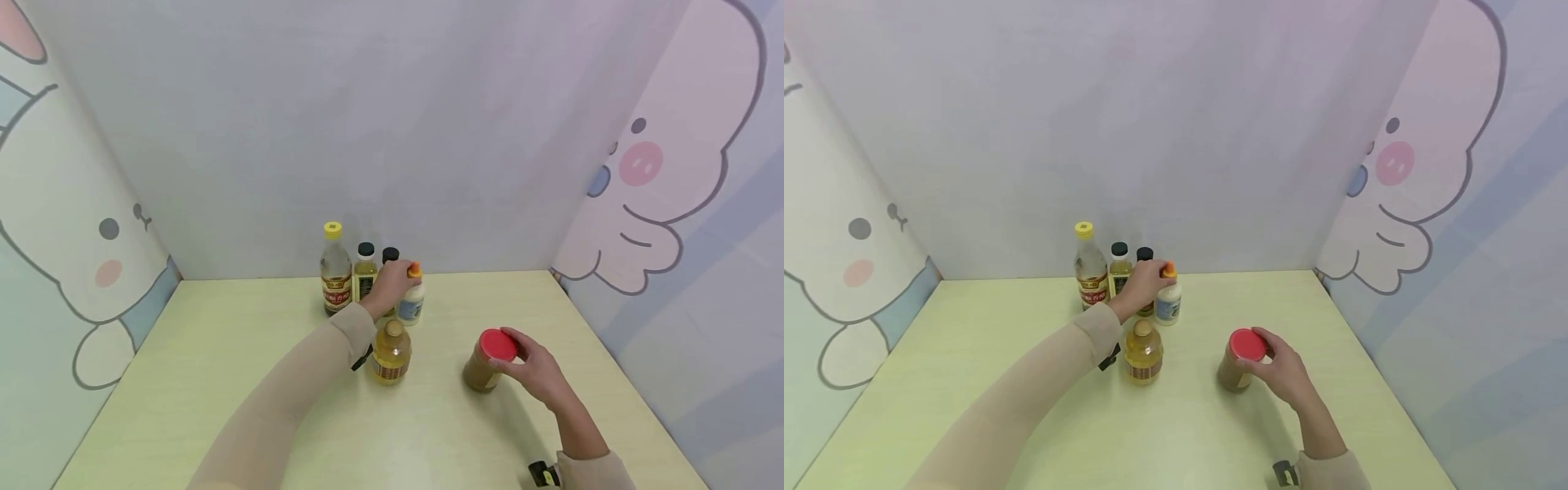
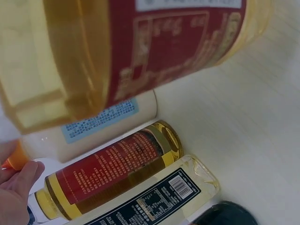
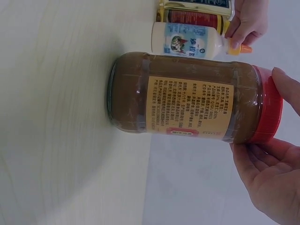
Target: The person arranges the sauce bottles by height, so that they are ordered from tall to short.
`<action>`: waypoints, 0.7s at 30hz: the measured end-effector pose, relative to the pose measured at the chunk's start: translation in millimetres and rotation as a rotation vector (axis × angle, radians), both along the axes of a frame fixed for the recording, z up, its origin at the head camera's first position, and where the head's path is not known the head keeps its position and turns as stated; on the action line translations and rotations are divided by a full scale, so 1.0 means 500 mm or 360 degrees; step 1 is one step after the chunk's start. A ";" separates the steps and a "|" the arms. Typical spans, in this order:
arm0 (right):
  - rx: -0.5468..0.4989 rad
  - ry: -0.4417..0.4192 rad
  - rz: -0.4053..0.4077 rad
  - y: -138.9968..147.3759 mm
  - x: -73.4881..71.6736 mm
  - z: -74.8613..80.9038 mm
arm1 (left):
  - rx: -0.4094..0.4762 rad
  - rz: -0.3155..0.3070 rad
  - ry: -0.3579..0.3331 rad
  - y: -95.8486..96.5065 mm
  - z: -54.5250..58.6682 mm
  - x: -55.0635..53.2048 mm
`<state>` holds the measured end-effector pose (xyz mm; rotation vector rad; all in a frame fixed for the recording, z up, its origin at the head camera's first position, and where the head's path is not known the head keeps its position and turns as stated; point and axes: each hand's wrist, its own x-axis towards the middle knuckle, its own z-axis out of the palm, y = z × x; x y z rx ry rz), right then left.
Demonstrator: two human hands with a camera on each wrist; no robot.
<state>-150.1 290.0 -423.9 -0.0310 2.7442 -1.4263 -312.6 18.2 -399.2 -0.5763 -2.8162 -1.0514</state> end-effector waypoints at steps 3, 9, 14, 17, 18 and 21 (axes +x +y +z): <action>-0.0011 -0.0004 -0.0003 0.002 0.002 0.001 | 0.0034 0.0010 -0.0038 0.004 -0.003 -0.002; -0.0020 -0.0009 -0.0005 0.000 0.002 0.002 | 0.0144 0.0015 -0.0059 0.004 -0.015 -0.001; -0.0018 -0.0001 -0.0012 -0.002 0.001 0.003 | 0.0175 0.0025 0.0014 0.003 -0.025 0.000; -0.0019 0.0009 -0.0009 -0.002 0.001 0.002 | 0.0149 0.0040 0.0088 0.004 -0.029 0.001; -0.0017 0.0010 -0.0007 -0.002 0.001 0.002 | 0.0139 0.0045 0.0106 0.005 -0.030 0.001; -0.0014 0.0010 -0.0005 0.000 0.001 0.001 | 0.0122 0.0048 0.0141 0.007 -0.032 0.002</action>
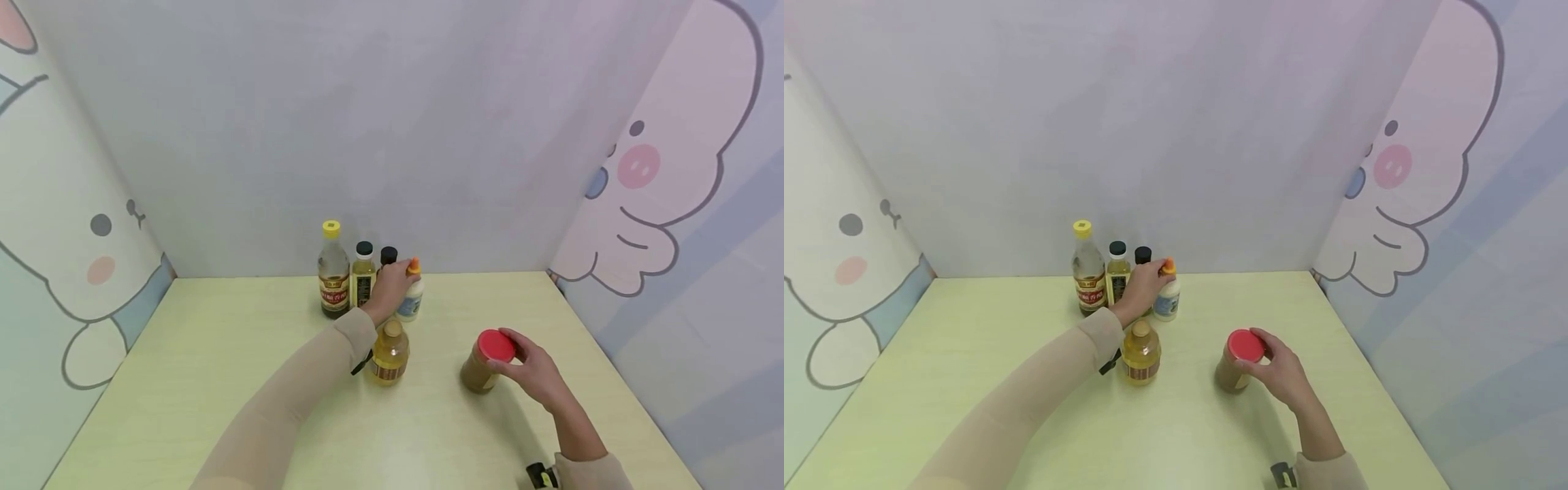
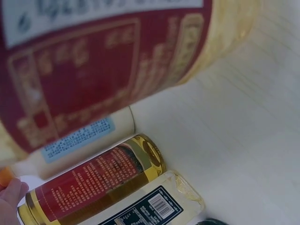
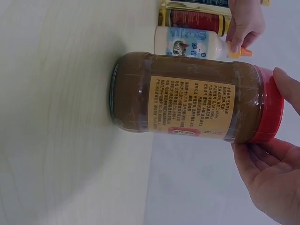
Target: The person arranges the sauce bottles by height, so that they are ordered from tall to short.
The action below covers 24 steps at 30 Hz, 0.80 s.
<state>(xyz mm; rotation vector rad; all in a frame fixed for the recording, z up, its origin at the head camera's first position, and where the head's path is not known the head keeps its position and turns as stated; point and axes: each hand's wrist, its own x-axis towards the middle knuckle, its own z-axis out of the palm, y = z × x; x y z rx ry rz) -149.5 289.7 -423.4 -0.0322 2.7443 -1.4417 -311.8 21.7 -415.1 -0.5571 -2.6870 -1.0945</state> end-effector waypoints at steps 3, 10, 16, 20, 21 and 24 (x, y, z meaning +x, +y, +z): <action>0.0000 -0.0009 0.0000 -0.001 0.000 -0.001 | 0.0014 -0.0003 -0.0015 0.001 -0.001 -0.001; 0.0001 -0.0006 0.0001 -0.003 -0.001 0.000 | 0.0046 -0.0025 -0.0050 0.001 0.000 -0.001; 0.0001 -0.0016 -0.0003 -0.003 -0.001 0.001 | 0.0120 -0.0059 -0.0080 -0.002 0.004 0.006; 0.0001 -0.0018 -0.0005 -0.003 -0.002 0.002 | 0.0123 -0.0072 -0.0063 -0.008 0.006 0.014; 0.0001 -0.0017 -0.0003 -0.003 -0.002 0.003 | 0.0112 -0.0070 -0.0065 -0.010 0.007 0.017; -0.0005 -0.0018 -0.0001 -0.003 -0.002 0.003 | 0.0118 -0.0057 -0.0105 -0.015 0.008 0.024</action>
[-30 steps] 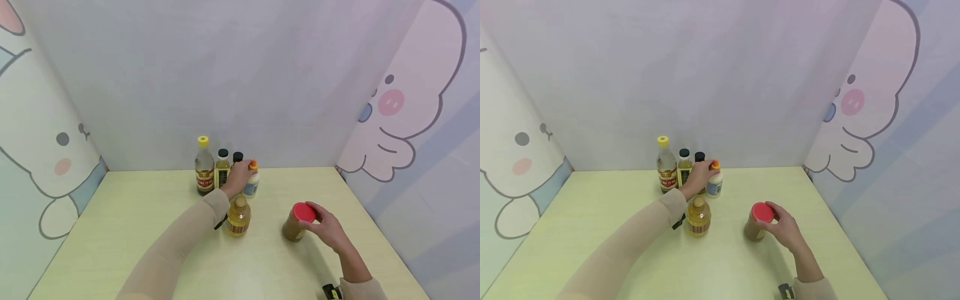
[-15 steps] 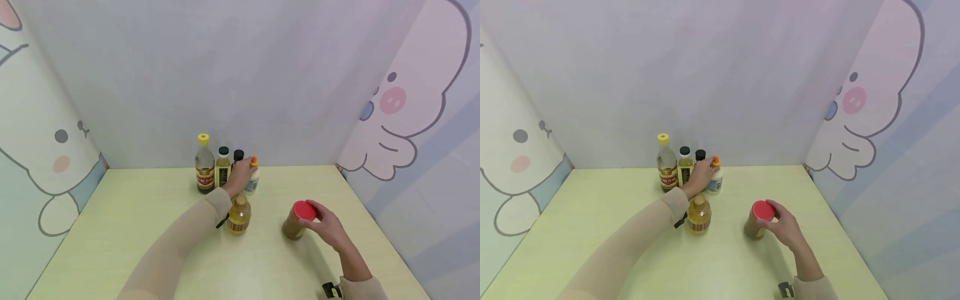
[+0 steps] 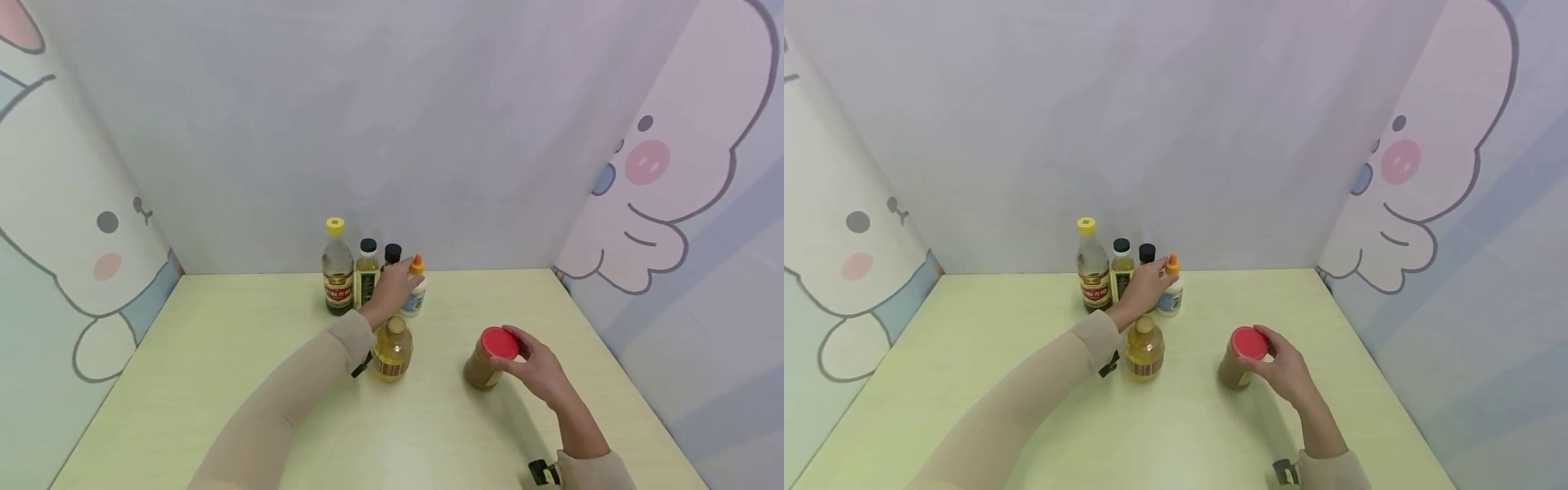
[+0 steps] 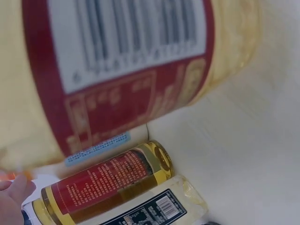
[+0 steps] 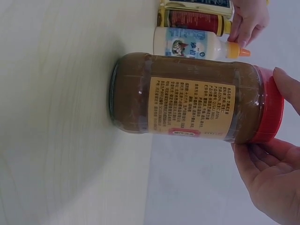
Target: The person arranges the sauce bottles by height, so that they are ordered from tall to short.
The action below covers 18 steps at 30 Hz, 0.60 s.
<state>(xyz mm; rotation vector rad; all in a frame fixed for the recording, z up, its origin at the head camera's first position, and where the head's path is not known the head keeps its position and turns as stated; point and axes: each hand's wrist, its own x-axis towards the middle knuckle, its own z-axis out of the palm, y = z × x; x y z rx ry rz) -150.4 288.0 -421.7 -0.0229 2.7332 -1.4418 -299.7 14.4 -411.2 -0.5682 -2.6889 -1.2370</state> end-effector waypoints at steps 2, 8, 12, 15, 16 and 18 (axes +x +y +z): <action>-0.0003 0.0002 0.0003 0.000 0.000 0.001 | -0.0005 0.0020 -0.0032 -0.003 0.000 0.005; 0.0013 0.0010 0.0012 0.002 0.001 0.001 | 0.0153 0.0058 -0.0088 -0.014 -0.002 0.021; 0.0004 0.0008 0.0012 0.004 0.001 0.001 | 0.0278 0.0046 -0.0065 -0.021 -0.005 0.030; -0.0004 0.0002 0.0011 0.004 0.001 0.000 | 0.0351 0.0030 -0.0063 -0.029 -0.008 0.036; -0.0005 0.0001 0.0010 0.004 0.001 -0.001 | 0.0365 0.0028 -0.0064 -0.032 -0.009 0.038; -0.0007 0.0004 0.0010 0.004 0.001 -0.002 | 0.0390 0.0035 -0.0080 -0.037 -0.009 0.043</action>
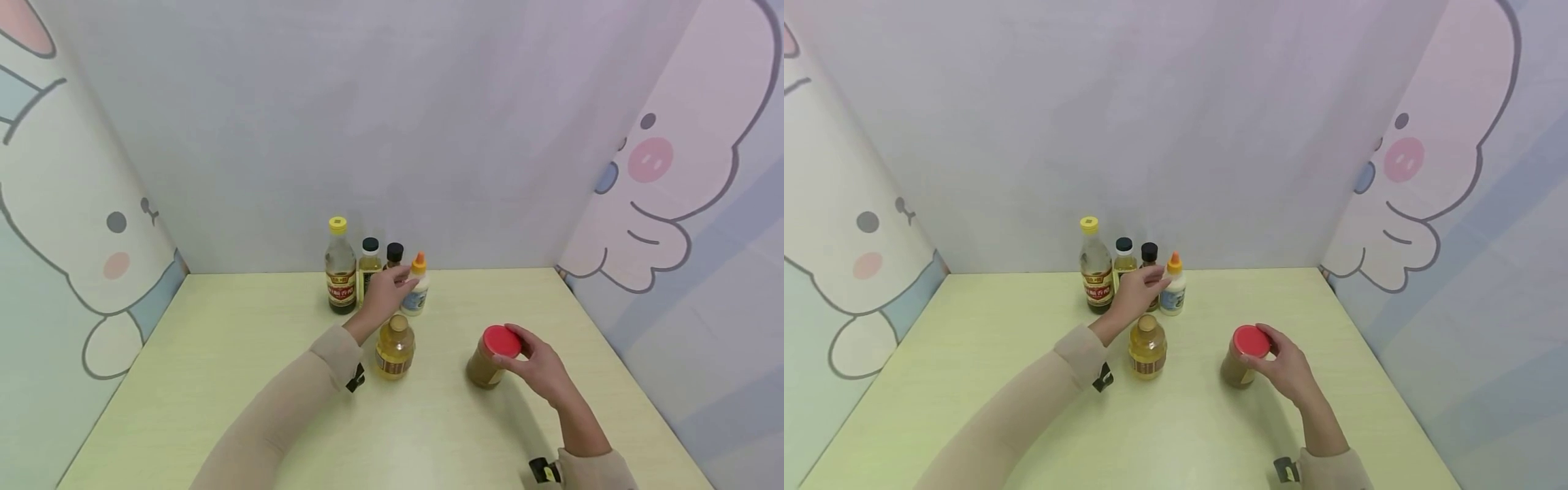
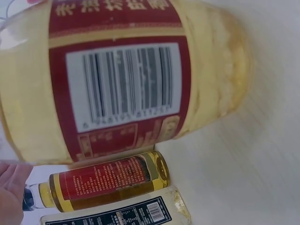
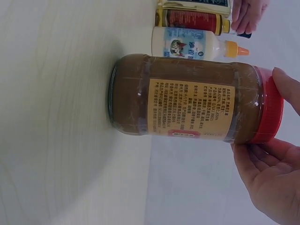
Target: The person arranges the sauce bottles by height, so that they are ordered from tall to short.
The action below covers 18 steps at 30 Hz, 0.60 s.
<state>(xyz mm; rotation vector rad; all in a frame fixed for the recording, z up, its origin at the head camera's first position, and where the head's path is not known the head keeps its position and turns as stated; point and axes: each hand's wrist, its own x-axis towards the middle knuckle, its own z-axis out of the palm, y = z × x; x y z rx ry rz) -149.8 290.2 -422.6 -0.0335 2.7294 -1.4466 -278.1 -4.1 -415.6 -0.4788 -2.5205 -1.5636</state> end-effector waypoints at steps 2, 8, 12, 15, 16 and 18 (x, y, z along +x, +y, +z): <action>0.0001 0.0005 0.0001 0.000 0.000 0.000 | 0.0008 0.0007 -0.0014 -0.005 0.002 0.007; -0.0007 -0.0004 0.0008 0.000 0.000 0.000 | 0.0057 0.0011 -0.0080 -0.014 0.005 0.027; -0.0004 -0.0017 0.0007 0.000 0.000 0.000 | 0.0133 -0.0009 -0.0082 -0.020 0.003 0.043; -0.0001 -0.0020 0.0008 0.000 0.000 0.000 | 0.0171 -0.0027 -0.0084 -0.024 0.002 0.058; -0.0001 -0.0021 0.0008 0.000 0.001 0.001 | 0.0172 -0.0033 -0.0083 -0.026 0.001 0.062; -0.0002 -0.0024 0.0008 0.000 0.001 0.001 | 0.0170 -0.0044 -0.0092 -0.028 0.000 0.071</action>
